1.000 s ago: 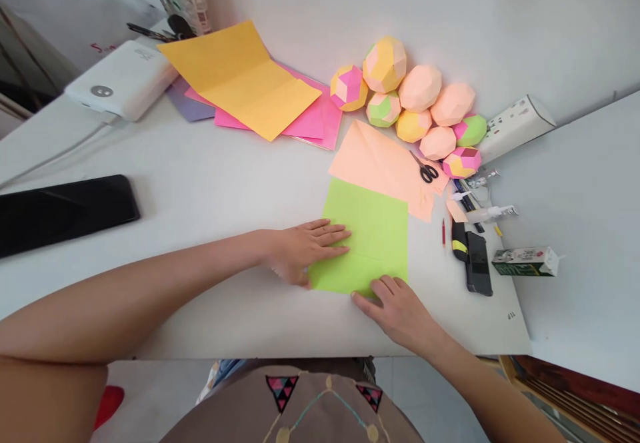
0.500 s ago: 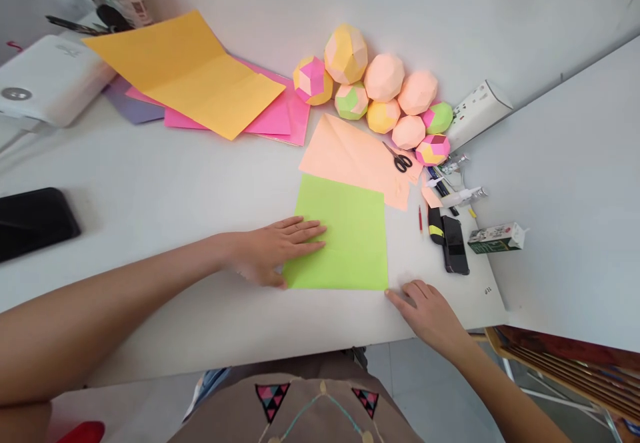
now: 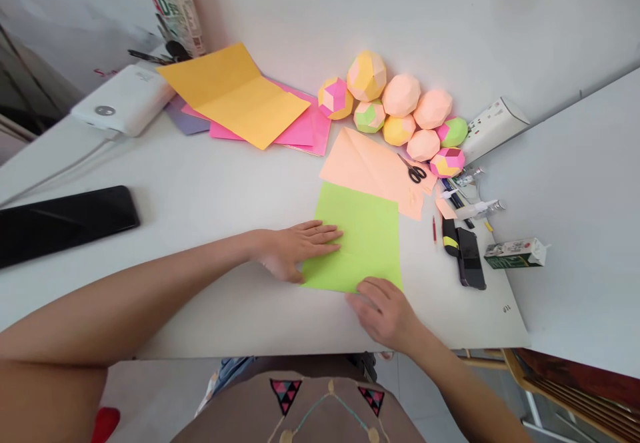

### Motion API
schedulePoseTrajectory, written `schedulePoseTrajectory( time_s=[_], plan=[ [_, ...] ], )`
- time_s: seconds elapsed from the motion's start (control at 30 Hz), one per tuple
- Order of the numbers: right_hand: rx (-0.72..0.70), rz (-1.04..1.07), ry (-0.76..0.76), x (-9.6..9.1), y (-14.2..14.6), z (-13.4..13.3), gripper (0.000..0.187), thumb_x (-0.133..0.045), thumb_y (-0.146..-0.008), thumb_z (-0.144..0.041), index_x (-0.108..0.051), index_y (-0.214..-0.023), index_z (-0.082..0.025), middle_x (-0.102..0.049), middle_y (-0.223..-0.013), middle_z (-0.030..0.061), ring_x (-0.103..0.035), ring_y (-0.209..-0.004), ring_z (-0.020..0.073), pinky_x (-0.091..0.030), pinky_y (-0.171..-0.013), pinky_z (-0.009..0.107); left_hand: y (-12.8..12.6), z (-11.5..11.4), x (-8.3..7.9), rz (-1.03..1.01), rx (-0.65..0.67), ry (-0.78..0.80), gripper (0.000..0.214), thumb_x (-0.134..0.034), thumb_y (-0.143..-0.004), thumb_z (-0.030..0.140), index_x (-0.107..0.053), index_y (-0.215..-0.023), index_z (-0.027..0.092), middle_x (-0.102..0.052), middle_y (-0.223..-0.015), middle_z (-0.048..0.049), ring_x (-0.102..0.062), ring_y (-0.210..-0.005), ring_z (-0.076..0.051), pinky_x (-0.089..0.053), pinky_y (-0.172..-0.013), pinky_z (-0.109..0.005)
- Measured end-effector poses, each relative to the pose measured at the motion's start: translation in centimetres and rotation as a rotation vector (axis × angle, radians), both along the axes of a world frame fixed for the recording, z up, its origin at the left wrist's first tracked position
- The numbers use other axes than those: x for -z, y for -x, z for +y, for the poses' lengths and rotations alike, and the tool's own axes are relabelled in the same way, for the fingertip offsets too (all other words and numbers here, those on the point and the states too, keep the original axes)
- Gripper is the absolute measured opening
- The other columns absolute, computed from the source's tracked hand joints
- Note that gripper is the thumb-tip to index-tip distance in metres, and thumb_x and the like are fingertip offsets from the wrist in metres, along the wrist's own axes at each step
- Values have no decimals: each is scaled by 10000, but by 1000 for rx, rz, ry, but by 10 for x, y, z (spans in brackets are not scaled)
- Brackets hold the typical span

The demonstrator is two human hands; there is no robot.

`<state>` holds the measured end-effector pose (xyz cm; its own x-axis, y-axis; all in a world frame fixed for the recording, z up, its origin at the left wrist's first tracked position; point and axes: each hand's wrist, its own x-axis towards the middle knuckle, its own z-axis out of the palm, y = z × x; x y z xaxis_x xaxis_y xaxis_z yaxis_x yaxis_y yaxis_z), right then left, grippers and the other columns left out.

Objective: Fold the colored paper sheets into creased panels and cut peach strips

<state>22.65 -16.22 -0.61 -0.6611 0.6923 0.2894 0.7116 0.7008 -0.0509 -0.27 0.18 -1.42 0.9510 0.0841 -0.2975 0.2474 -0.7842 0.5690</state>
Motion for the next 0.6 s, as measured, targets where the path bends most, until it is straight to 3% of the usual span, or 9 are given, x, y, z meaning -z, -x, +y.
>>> schedulePoseTrajectory(
  time_s=[0.1, 0.23, 0.43, 0.6],
  plan=[
    [-54, -65, -23, 9, 36, 19, 242, -510, -848, -147, -595, -1072, -185, -587, -909, 81, -496, -817, 188, -408, -646, 314, 0, 0, -2, -1, 12, -12, 890, -549, -696, 301, -153, -1482, 172, 42, -1558, -55, 74, -1427, -232, 34, -1160, -423],
    [-80, -134, -50, 17, 57, 33, 219, -523, -851, -171, -607, -1047, -221, -543, -757, 38, -428, -707, 167, -293, -579, 293, 0, 1, -3, -13, 15, -8, 879, -565, -699, 315, -190, -1474, 141, 19, -1556, -73, 55, -1429, -232, 26, -1162, -410],
    [-97, -183, -5, 18, 55, 36, 249, -518, -854, -140, -595, -1072, -233, -493, -745, 27, -385, -714, 160, -251, -595, 291, -1, 2, 0, -19, 18, -21, 888, -591, -690, 330, -206, -1472, 163, 25, -1550, -67, 49, -1428, -228, 18, -1162, -416],
    [-78, -262, 70, 12, 36, 31, 265, -501, -851, -94, -591, -1059, -230, -483, -759, 30, -389, -726, 162, -277, -618, 291, -1, 2, 4, -58, -8, 12, 901, -624, -664, 318, -240, -1465, 167, -26, -1552, -74, 17, -1425, -261, 4, -1167, -427]
  ],
)
